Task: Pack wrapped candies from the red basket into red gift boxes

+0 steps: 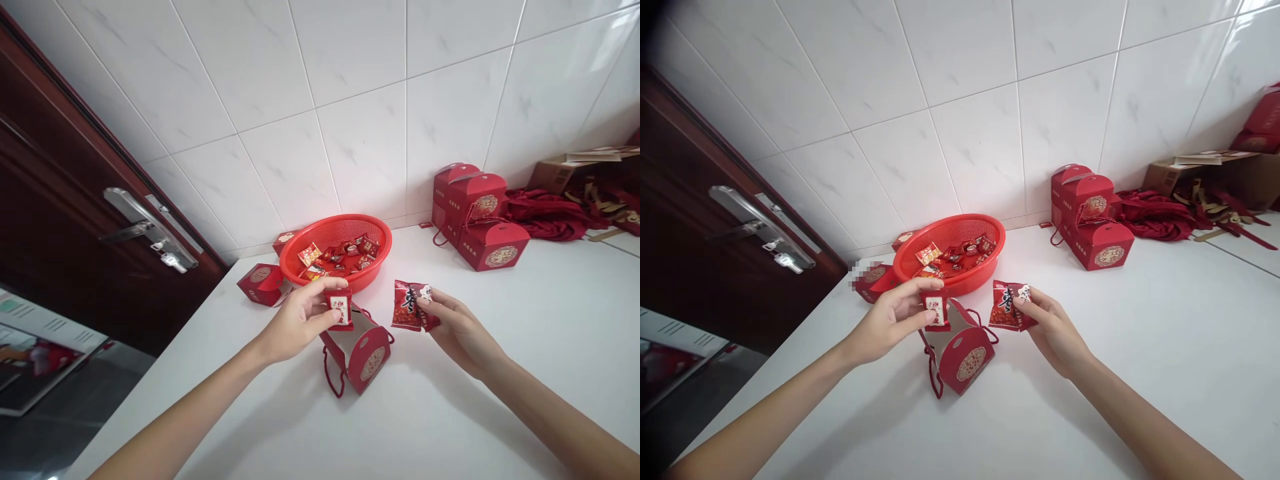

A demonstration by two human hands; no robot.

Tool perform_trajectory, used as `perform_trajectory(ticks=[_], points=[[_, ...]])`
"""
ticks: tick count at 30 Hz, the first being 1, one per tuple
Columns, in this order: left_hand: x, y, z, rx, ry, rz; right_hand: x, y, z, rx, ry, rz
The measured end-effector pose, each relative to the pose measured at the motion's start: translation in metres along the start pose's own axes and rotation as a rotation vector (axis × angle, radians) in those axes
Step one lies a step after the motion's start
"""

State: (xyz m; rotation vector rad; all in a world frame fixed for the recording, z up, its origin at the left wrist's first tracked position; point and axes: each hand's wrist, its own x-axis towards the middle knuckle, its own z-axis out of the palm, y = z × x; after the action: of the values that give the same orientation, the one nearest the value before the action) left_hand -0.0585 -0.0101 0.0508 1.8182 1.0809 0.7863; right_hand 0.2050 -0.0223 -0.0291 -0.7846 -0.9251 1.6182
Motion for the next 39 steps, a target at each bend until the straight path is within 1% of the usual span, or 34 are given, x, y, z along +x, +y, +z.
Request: perform_trajectory(ticks=[3,5,7,10,13,15,17,18,21,24,26,27,30,33,39], points=[[-0.009,-0.001,0.004,0.224,0.042,0.112,0.001,0.002,0.001,-0.027,0.003,0.015],[-0.015,0.000,0.005,0.360,0.063,0.154,0.002,0.003,0.001,-0.035,0.013,0.014],[-0.021,-0.002,0.005,0.431,0.064,0.132,0.003,0.004,0.001,-0.041,0.030,0.013],[-0.024,-0.007,0.003,0.456,0.044,0.033,0.006,0.005,-0.001,-0.049,0.052,0.007],[-0.024,-0.013,0.000,0.408,-0.024,-0.066,0.009,0.003,-0.004,-0.068,0.074,-0.019],[-0.022,-0.015,-0.003,0.323,-0.082,-0.128,0.011,-0.002,-0.003,-0.084,0.088,-0.053],[-0.021,-0.016,-0.005,0.216,-0.134,-0.187,0.012,-0.010,0.004,-0.087,0.073,-0.089],[-0.021,-0.017,-0.006,0.165,-0.158,-0.209,0.012,-0.015,0.011,-0.085,0.044,-0.098],[-0.021,-0.018,-0.008,0.071,-0.190,-0.225,0.010,-0.028,0.040,-0.093,-0.108,-0.066],[-0.021,-0.018,-0.008,-0.007,-0.256,-0.165,0.009,-0.034,0.072,-0.160,-0.330,0.051],[-0.021,-0.019,-0.008,-0.070,-0.325,-0.122,0.011,-0.033,0.087,-0.206,-0.440,0.116],[-0.021,-0.019,-0.008,-0.097,-0.349,-0.108,0.013,-0.031,0.091,-0.231,-0.465,0.132],[-0.022,-0.020,-0.009,-0.146,-0.373,-0.078,0.017,-0.029,0.093,-0.332,-0.451,0.117],[-0.022,-0.022,-0.010,-0.170,-0.372,-0.060,0.019,-0.031,0.088,-0.420,-0.419,0.066],[-0.023,-0.025,-0.008,-0.189,-0.390,-0.056,0.020,-0.036,0.080,-0.524,-0.368,0.003]])
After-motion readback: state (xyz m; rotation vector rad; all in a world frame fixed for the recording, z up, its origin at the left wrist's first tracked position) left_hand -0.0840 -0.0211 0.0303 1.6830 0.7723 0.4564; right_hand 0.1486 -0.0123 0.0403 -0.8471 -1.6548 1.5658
